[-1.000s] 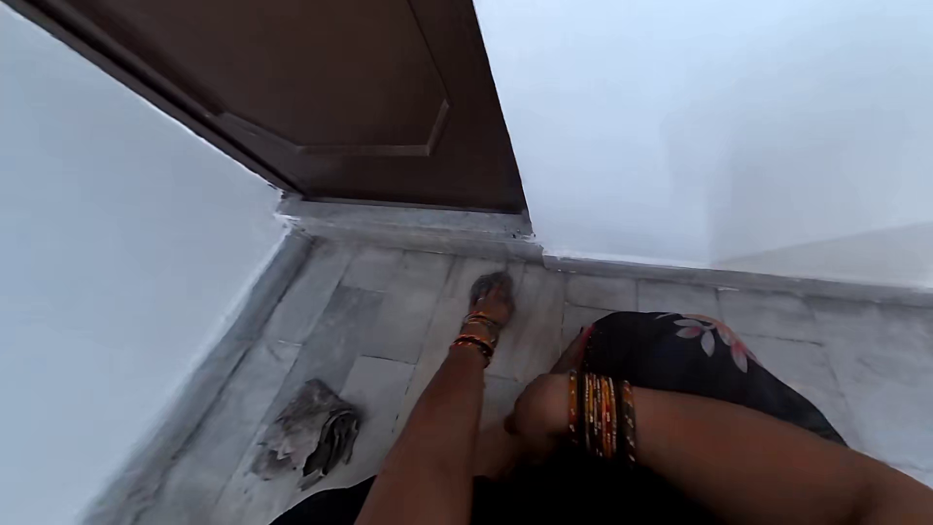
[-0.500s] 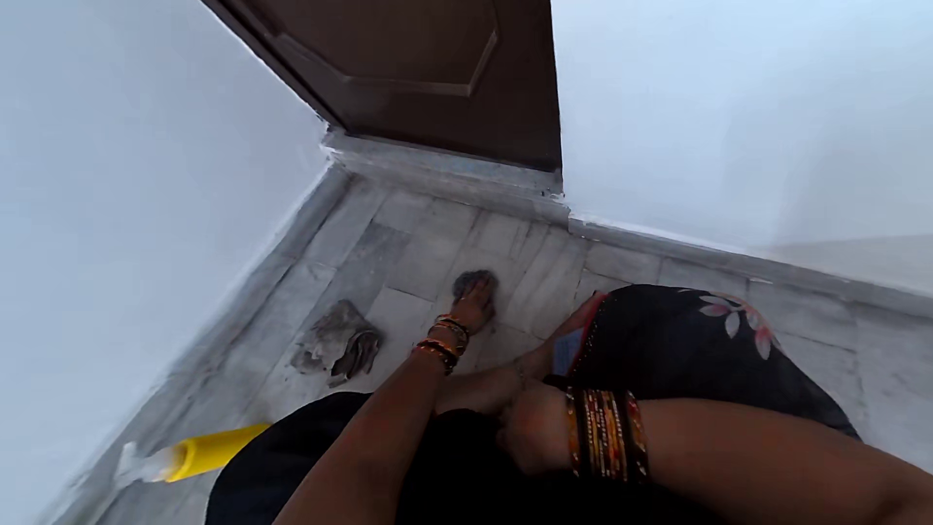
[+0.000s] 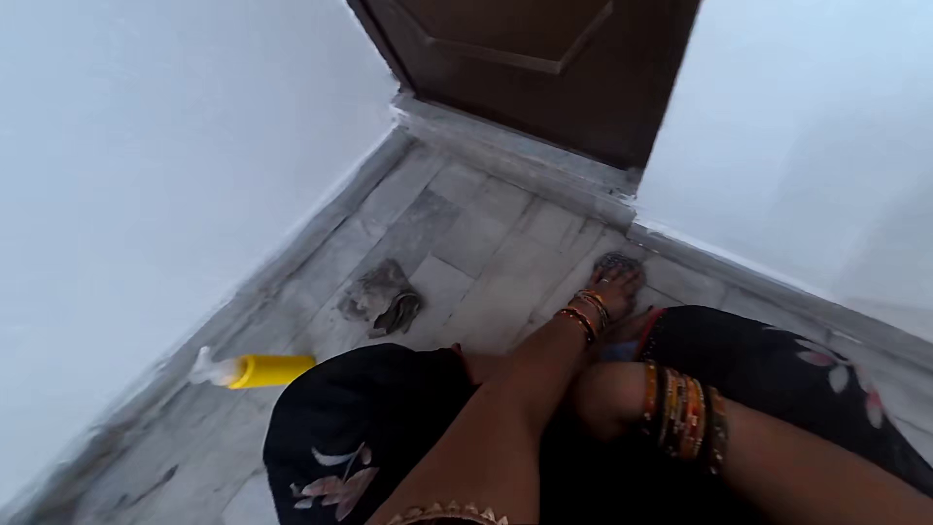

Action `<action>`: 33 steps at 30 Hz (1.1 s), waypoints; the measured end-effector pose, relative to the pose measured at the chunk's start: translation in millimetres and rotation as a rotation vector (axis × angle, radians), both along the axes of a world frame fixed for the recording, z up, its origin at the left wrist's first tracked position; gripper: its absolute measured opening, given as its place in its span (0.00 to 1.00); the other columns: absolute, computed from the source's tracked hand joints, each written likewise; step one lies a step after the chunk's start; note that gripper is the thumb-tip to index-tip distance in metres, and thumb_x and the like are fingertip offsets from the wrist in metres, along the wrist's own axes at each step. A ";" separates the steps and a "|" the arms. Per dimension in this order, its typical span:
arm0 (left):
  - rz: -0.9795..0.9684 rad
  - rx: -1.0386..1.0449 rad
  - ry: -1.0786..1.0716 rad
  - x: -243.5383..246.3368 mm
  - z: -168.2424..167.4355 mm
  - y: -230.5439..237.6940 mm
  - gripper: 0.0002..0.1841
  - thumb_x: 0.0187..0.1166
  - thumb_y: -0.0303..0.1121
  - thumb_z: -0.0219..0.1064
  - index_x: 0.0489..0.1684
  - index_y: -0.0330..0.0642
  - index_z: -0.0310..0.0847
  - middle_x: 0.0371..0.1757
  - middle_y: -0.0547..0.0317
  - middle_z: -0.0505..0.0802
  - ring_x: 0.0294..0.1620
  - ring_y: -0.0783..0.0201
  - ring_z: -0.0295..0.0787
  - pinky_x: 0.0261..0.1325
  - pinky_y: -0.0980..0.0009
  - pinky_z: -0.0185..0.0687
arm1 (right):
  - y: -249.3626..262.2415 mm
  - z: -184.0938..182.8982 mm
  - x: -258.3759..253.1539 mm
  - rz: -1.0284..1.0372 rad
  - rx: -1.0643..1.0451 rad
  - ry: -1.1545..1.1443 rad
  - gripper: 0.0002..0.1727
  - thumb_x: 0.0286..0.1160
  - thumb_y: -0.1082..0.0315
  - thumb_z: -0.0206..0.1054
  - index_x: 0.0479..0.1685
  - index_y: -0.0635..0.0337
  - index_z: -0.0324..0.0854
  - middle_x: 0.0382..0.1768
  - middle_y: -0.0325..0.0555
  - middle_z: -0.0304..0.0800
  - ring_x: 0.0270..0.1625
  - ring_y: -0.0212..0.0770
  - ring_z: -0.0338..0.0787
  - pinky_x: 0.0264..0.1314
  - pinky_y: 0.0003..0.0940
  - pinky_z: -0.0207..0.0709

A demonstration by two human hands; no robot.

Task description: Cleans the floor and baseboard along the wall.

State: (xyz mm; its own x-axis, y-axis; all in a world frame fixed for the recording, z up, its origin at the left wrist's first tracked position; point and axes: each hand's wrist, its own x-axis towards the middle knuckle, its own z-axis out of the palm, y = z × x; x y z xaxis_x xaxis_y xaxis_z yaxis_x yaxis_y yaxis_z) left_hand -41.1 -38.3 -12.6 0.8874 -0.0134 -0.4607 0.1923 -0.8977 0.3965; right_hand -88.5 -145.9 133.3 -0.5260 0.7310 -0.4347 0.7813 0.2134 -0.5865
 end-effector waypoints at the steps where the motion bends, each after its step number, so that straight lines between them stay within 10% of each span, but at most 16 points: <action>1: 0.007 0.002 0.009 -11.4 1.7 5.7 0.30 0.94 0.43 0.49 0.97 0.57 0.51 0.98 0.69 0.53 0.99 0.53 0.35 0.94 0.37 0.29 | 13.7 9.9 -5.9 0.011 -0.240 -0.112 0.21 0.85 0.60 0.62 0.57 0.73 0.83 0.53 0.74 0.87 0.58 0.74 0.87 0.57 0.74 0.74; 5: 0.054 0.032 0.075 -74.6 14.4 44.1 0.32 0.95 0.43 0.50 0.98 0.56 0.45 0.99 0.67 0.48 0.99 0.51 0.32 0.93 0.36 0.27 | 26.7 51.8 -17.5 -0.105 -0.447 -0.158 0.23 0.87 0.69 0.59 0.77 0.70 0.74 0.69 0.74 0.81 0.73 0.72 0.80 0.73 0.70 0.67; 18: 0.701 0.350 0.313 -170.0 31.4 160.2 0.37 0.93 0.43 0.48 0.97 0.37 0.35 0.98 0.44 0.45 0.97 0.39 0.43 0.93 0.39 0.46 | 0.6 21.6 -37.1 -0.163 -0.342 -0.303 0.25 0.88 0.61 0.57 0.79 0.64 0.73 0.66 0.72 0.83 0.70 0.72 0.82 0.67 0.75 0.71; 33: 0.009 0.104 0.014 -76.3 2.1 21.1 0.32 0.95 0.47 0.45 0.98 0.54 0.45 0.99 0.65 0.47 0.99 0.49 0.32 0.94 0.38 0.27 | -2.4 28.1 -40.2 -0.170 -0.266 -0.214 0.26 0.82 0.68 0.63 0.78 0.65 0.74 0.73 0.71 0.79 0.75 0.73 0.77 0.73 0.75 0.67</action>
State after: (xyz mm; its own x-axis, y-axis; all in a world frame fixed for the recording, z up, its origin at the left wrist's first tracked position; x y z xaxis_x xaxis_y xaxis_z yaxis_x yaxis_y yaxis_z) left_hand -117.4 -17.2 -10.5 0.8806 0.0428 -0.4719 0.2051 -0.9323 0.2981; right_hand -128.7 -148.2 161.4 -0.2837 0.6470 -0.7077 0.9034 -0.0671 -0.4235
